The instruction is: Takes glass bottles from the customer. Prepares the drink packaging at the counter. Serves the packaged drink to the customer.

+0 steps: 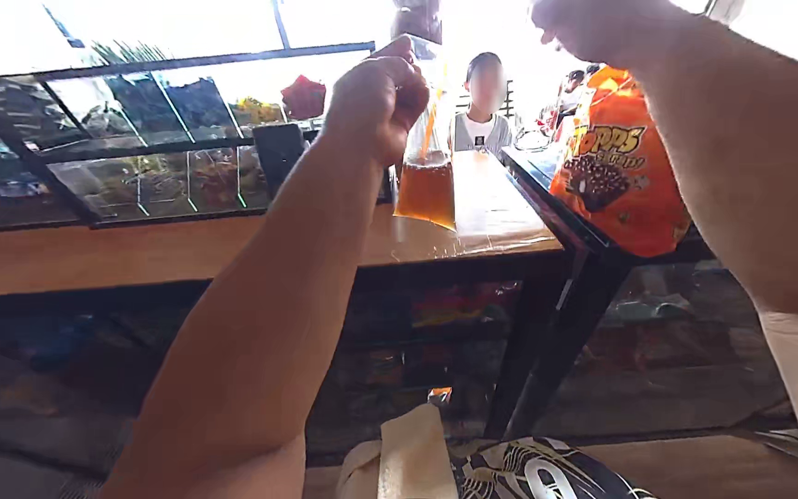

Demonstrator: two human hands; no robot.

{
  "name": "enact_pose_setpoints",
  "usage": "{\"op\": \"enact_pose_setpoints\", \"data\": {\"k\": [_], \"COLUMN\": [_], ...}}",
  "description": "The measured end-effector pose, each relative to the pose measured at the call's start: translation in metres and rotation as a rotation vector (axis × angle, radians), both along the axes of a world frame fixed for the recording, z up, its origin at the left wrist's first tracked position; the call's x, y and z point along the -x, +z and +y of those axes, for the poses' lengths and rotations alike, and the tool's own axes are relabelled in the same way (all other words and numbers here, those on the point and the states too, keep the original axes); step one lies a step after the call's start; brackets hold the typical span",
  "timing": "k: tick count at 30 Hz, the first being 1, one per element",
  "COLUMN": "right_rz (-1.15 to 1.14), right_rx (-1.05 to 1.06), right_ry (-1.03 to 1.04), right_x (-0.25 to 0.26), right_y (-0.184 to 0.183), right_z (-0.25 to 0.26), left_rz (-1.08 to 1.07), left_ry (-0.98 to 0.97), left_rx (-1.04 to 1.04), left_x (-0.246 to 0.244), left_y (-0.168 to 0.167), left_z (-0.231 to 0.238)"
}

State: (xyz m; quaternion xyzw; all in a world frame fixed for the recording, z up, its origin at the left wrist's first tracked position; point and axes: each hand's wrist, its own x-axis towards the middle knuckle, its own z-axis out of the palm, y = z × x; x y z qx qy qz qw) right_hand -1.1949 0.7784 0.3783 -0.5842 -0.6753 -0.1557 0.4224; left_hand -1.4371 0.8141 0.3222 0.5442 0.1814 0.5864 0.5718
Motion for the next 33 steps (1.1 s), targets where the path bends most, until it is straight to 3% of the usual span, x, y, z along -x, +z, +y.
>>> {"op": "enact_pose_setpoints", "data": {"k": [3,9,18,33], "right_rz": [-0.008,0.048,0.107,0.247], "right_rx": [0.105,0.177,0.176,0.191], "right_ry": [-0.214,-0.373,-0.406,-0.417], "right_x": [-0.014,-0.020,-0.016,-0.044], "right_y": [0.002,-0.008,-0.030,-0.068], "right_z": [0.025,0.072,0.115,0.172], "left_rz": [0.037,0.005,0.044,0.048], "left_ry": [0.010,0.001,-0.045,-0.145], "left_rx": [-0.006,0.036,0.067,0.004], "left_x": [-0.027,-0.056,-0.056,-0.023], "left_y": [0.005,0.005,-0.010,0.003], "left_z": [0.017,0.045,0.080,0.090]}}
